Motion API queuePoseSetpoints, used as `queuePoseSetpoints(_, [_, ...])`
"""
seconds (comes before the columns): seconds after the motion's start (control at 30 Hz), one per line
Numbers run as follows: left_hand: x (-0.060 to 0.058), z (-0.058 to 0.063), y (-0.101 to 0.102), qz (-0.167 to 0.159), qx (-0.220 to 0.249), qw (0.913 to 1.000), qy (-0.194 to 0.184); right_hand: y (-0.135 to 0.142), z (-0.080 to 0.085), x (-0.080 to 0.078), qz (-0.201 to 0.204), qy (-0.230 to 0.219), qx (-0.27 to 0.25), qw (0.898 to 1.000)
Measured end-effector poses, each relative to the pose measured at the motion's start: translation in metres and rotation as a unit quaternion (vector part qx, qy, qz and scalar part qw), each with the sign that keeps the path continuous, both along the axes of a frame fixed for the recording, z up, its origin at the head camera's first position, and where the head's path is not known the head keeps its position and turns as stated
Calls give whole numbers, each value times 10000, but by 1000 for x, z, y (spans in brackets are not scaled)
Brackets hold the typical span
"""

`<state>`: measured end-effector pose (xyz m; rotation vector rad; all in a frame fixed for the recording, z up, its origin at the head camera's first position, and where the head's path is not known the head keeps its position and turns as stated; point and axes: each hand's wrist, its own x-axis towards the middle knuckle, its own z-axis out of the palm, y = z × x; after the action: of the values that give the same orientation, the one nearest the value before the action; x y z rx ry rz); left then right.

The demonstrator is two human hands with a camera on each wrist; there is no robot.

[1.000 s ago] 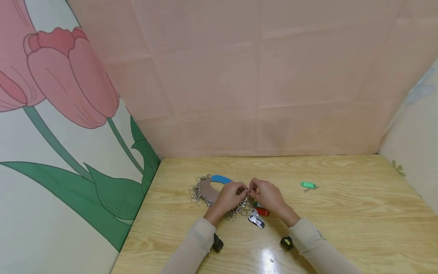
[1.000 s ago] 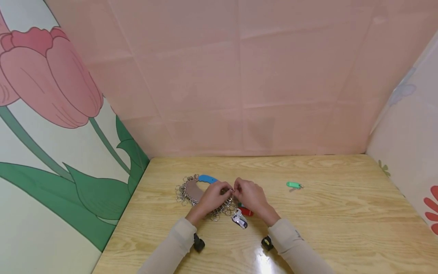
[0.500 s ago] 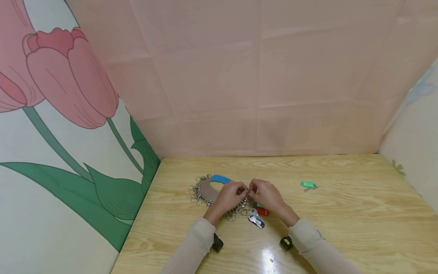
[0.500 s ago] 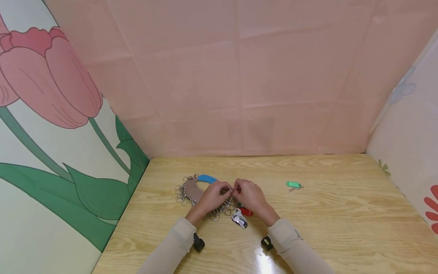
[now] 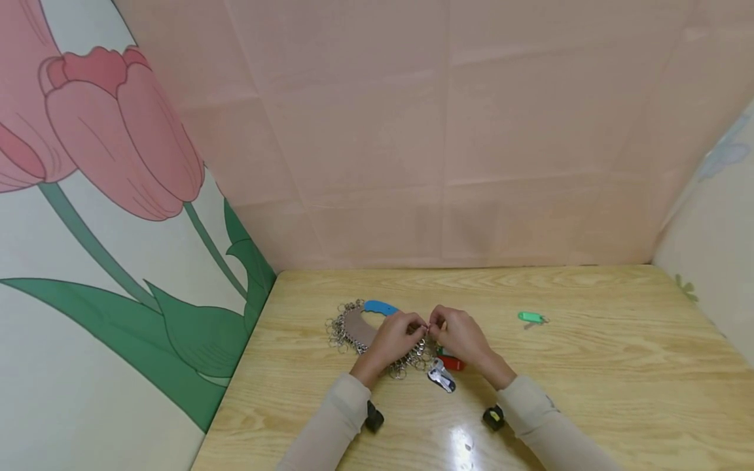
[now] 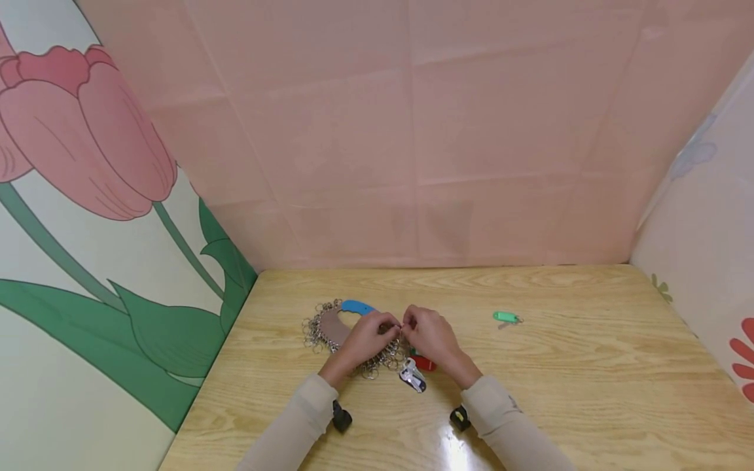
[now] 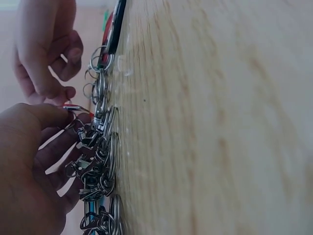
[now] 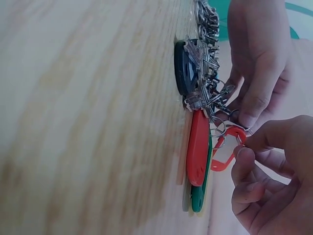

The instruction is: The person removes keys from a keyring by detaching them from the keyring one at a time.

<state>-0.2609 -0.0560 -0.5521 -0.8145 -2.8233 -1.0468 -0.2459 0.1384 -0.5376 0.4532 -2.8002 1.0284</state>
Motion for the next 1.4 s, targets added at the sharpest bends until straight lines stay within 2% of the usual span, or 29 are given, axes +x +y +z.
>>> queuePoseSetpoints(0.7, [0,2,-1,31,-115,9999,68,3,1,0,203,323,265,9989])
queuePoseSetpoints(1.1, [-3,-1,-1,-47,-6,9999,149,1,0,0,248,835,432,9953])
queuePoseSetpoints(1.4, [-3,-2,-1,-139,-9,9996,233,0,-1,-1,403,1094,798,9900])
